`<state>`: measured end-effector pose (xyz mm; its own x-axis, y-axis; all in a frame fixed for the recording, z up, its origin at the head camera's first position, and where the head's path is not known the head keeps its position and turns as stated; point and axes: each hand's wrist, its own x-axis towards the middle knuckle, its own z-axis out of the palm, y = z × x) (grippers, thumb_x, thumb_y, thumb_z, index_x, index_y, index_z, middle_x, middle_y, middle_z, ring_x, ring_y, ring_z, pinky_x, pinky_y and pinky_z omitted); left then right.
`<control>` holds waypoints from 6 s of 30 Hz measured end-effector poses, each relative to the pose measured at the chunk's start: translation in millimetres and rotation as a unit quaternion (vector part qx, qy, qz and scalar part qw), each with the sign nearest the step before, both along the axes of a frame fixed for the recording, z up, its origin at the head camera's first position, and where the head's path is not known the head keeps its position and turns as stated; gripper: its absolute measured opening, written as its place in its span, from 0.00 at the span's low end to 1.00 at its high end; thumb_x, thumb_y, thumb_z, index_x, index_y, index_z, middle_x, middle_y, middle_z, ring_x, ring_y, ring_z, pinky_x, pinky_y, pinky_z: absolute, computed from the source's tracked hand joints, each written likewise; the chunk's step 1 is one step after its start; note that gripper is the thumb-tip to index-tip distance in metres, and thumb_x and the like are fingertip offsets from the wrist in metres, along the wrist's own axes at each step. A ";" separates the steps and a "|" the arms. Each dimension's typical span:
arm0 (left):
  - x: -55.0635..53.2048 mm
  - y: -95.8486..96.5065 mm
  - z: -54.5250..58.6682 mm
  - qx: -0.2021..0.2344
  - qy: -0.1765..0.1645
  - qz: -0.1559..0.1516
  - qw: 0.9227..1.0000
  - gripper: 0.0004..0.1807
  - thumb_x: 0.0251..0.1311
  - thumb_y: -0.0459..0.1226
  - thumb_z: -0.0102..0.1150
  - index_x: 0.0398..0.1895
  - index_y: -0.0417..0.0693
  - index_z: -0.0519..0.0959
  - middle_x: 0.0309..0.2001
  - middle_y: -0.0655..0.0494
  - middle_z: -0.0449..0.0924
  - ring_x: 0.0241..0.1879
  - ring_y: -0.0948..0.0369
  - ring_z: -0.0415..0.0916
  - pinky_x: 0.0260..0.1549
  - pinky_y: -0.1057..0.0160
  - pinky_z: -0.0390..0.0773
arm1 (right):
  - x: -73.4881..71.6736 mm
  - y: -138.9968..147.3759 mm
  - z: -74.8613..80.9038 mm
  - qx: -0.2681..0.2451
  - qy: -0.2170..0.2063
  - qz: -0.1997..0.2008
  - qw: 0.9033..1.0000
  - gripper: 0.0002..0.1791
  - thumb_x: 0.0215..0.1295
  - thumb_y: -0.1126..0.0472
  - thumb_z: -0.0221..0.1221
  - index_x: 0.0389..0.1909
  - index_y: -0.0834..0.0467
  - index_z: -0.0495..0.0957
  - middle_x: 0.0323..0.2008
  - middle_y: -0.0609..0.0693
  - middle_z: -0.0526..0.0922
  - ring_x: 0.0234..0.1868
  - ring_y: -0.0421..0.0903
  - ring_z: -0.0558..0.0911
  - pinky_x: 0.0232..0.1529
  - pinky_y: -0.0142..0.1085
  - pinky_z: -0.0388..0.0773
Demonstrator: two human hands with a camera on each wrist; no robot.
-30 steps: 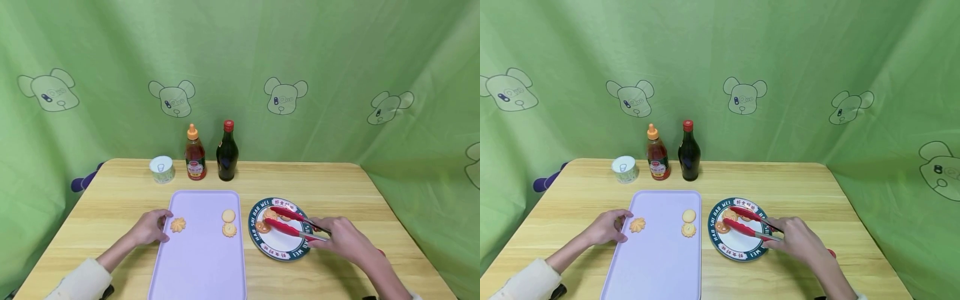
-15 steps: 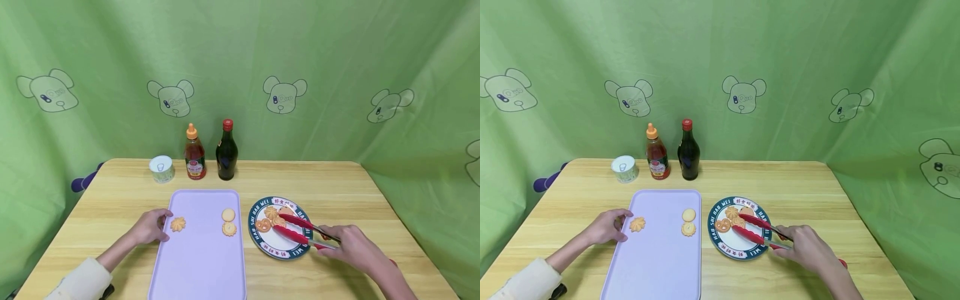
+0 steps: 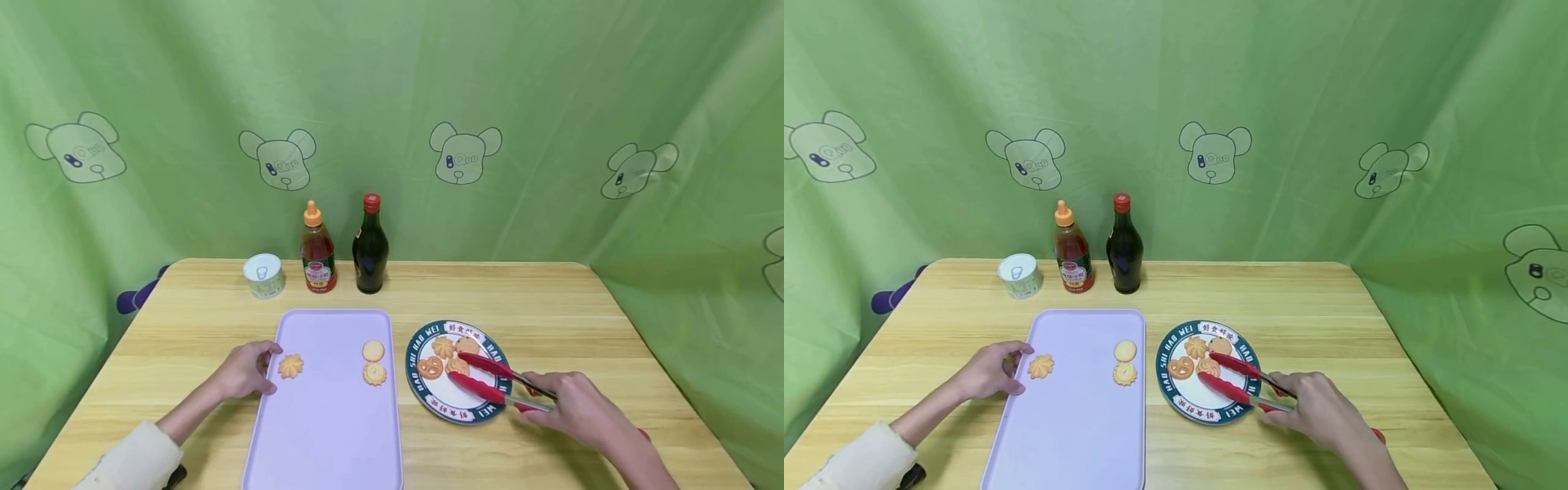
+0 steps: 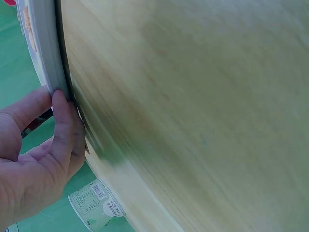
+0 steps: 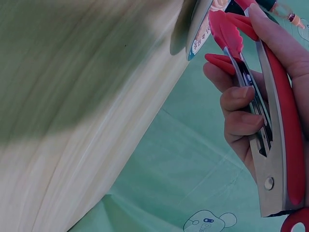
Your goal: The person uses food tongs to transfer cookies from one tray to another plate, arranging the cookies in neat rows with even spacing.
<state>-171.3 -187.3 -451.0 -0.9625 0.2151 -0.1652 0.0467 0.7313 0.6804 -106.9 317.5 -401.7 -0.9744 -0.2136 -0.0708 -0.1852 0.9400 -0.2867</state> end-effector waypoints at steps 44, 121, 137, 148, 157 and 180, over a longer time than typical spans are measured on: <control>0.7 0.0 1.4 0.014 -0.010 0.009 1.000 0.37 0.29 0.25 0.73 0.53 0.34 0.74 0.34 0.49 0.74 0.30 0.58 0.69 0.27 0.65 0.75 | -50.2 -108.9 10.3 0.006 0.014 0.109 0.994 0.41 0.38 0.44 0.74 0.55 0.58 0.78 0.49 0.55 0.84 0.38 0.44 0.77 0.37 0.34 0.79; 1.0 0.3 0.6 0.000 0.003 0.002 1.000 0.37 0.30 0.26 0.74 0.53 0.34 0.74 0.33 0.50 0.74 0.29 0.59 0.69 0.25 0.65 0.73 | -26.5 -61.2 31.8 0.024 0.044 0.078 0.996 0.31 0.44 0.45 0.71 0.51 0.54 0.81 0.44 0.54 0.85 0.38 0.43 0.80 0.32 0.36 0.76; 0.6 0.6 0.2 -0.003 0.000 0.002 1.000 0.37 0.30 0.26 0.74 0.53 0.34 0.74 0.33 0.50 0.74 0.29 0.59 0.69 0.28 0.64 0.74 | -10.8 -12.1 32.5 0.029 0.033 0.001 0.999 0.36 0.44 0.45 0.71 0.55 0.58 0.78 0.41 0.58 0.85 0.25 0.41 0.68 0.17 0.29 0.56; 1.1 1.2 2.1 -0.004 -0.002 0.000 1.000 0.37 0.31 0.26 0.73 0.53 0.33 0.74 0.33 0.49 0.74 0.29 0.59 0.69 0.26 0.64 0.74 | -1.0 10.9 26.3 0.062 0.027 -0.016 0.998 0.37 0.43 0.44 0.70 0.54 0.59 0.79 0.25 0.46 0.77 0.24 0.41 0.66 0.18 0.30 0.56; 1.0 1.3 2.2 -0.003 -0.001 0.002 1.000 0.37 0.30 0.26 0.73 0.53 0.34 0.74 0.33 0.49 0.74 0.29 0.59 0.69 0.27 0.64 0.74 | 5.2 18.4 22.4 0.071 0.002 -0.024 0.997 0.37 0.44 0.42 0.70 0.54 0.59 0.78 0.20 0.43 0.71 0.25 0.42 0.66 0.20 0.30 0.56; 1.8 1.9 1.4 0.004 -0.006 0.005 1.000 0.37 0.30 0.25 0.73 0.53 0.34 0.74 0.34 0.49 0.74 0.29 0.59 0.69 0.26 0.65 0.75 | -1.6 20.8 23.7 0.059 0.006 -0.022 0.998 0.40 0.39 0.42 0.72 0.55 0.60 0.78 0.33 0.55 0.82 0.26 0.44 0.68 0.19 0.31 0.57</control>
<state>-169.6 -185.4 -449.6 -0.9625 0.2073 -0.1747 0.0315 0.7256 0.6874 -108.5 338.3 -378.0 -0.9835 -0.1619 -0.0810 -0.1463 0.9743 -0.1711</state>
